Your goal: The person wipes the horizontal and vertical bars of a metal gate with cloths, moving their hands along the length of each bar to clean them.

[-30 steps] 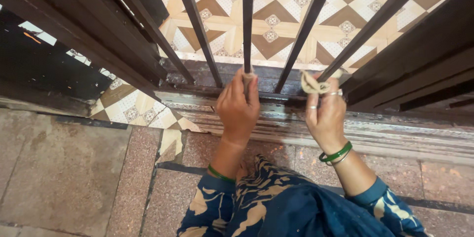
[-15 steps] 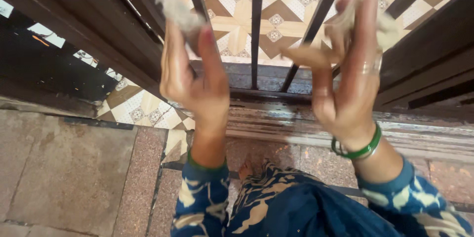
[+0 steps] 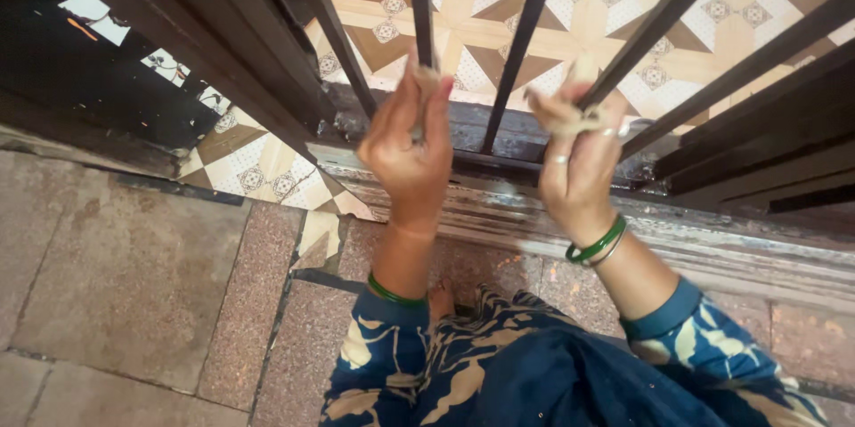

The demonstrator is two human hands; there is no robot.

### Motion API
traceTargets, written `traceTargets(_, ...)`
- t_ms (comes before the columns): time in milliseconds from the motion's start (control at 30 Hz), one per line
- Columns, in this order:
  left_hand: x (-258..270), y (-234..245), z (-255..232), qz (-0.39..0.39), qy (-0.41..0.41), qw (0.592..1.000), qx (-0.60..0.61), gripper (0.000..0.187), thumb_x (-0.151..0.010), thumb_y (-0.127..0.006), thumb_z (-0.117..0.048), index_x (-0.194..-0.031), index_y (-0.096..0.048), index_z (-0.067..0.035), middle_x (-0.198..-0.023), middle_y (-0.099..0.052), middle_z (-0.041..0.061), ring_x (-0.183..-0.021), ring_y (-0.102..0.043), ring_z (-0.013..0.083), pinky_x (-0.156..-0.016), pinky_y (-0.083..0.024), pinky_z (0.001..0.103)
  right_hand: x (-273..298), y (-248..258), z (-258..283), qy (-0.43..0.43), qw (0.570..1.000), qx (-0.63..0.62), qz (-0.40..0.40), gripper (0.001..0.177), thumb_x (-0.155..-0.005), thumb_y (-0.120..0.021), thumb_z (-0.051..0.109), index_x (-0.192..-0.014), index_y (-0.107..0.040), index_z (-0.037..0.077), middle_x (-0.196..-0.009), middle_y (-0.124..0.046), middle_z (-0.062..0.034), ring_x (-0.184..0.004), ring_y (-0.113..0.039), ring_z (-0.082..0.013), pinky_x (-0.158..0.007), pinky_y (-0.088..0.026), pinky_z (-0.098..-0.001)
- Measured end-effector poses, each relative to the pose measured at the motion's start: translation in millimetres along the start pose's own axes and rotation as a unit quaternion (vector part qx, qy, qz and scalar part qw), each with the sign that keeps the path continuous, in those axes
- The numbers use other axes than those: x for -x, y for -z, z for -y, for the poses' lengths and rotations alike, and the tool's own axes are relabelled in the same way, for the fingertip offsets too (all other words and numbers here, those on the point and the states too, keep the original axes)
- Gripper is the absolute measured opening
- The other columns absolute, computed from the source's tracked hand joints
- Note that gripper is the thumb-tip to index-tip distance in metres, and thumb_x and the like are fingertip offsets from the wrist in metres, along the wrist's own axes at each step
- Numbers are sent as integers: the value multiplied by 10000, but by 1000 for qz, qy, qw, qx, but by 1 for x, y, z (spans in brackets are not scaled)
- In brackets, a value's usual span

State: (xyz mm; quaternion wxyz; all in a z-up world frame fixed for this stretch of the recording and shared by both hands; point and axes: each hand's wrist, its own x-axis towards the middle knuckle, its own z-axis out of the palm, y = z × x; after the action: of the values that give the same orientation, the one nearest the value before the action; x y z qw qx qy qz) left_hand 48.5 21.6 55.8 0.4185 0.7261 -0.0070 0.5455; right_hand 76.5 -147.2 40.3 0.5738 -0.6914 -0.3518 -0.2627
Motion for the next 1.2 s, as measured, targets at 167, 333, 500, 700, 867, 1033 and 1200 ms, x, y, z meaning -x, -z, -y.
traceTargets(167, 40, 6, 16, 18, 42, 998, -41, 288, -1037, -707, -109, -1304, -657, -12, -1127, -762, 166, -964, -794, 224, -828, -672, 271, 36, 9, -7, -117, 978, 154, 81, 226, -1042, -454, -6, -1264, -441, -44, -1056, -653, -208, -954, -693, -328, -823, -554, -430)
traceTargets(333, 53, 21, 28, 115, 32, 982, -145, 283, -1022, -700, -106, -1291, -673, -24, -1067, -774, 98, -926, -792, 234, -820, -618, 304, 51, 20, -5, -88, 981, 145, 92, 394, -1037, -455, -17, -1429, -420, -37, -1238, -666, -222, -1045, -718, -324, -874, -609, -412)
traceTargets(500, 18, 49, 7, -26, 4, 991, -132, 250, -1112, -562, -53, -1350, -624, -9, -1332, -697, 193, -1044, -758, 266, -887, -590, 331, 44, 29, 27, 106, 988, 112, 0, 629, -993, -435, 27, -1607, -299, 50, -1513, -469, -192, -1300, -540, -423, -1054, -467, -527)
traceTargets(700, -53, 34, -1, -107, -49, 990, -83, 392, -1212, -504, -98, -1581, -391, -31, -1511, -547, 158, -1285, -681, 282, -1078, -587, 341, -35, 4, 51, 77, 988, 129, 21, 626, -1032, -445, -31, -1583, -149, 6, -1597, -301, -254, -1470, -426, -370, -1083, -550, -340)
traceTargets(867, -62, 20, 0, -79, -82, 981, -159, 369, -1213, -527, -102, -1539, -395, 12, -1549, -505, 120, -1297, -684, 257, -1079, -590, 301, -63, -35, 45, 52, 998, 36, 29, 451, -1177, -478, 1, -1564, -253, 57, -1318, -533, -91, -1194, -619, -233, -1094, -525, -330)
traceTargets(1033, -37, 32, 11, -50, -70, 982, -170, 375, -1134, -614, -74, -1478, -498, 18, -1436, -628, 165, -1127, -746, 266, -943, -616, 323, -40, -35, 35, 35, 989, 122, 71, 320, -1081, -471, -51, -1383, -407, 29, -1212, -578, -155, -1057, -654, -315, -948, -545, -428)
traceTargets(1200, -8, 35, 32, -24, -19, 985, -172, 284, -1084, -626, -70, -1349, -603, 28, -1180, -741, 169, -998, -768, 277, -818, -617, 334, -6, -41, 15, -11, 977, 173, 126, 297, -986, -486, -76, -1253, -473, 54, -1073, -610, -219, -893, -675, -363, -743, -556, -458)
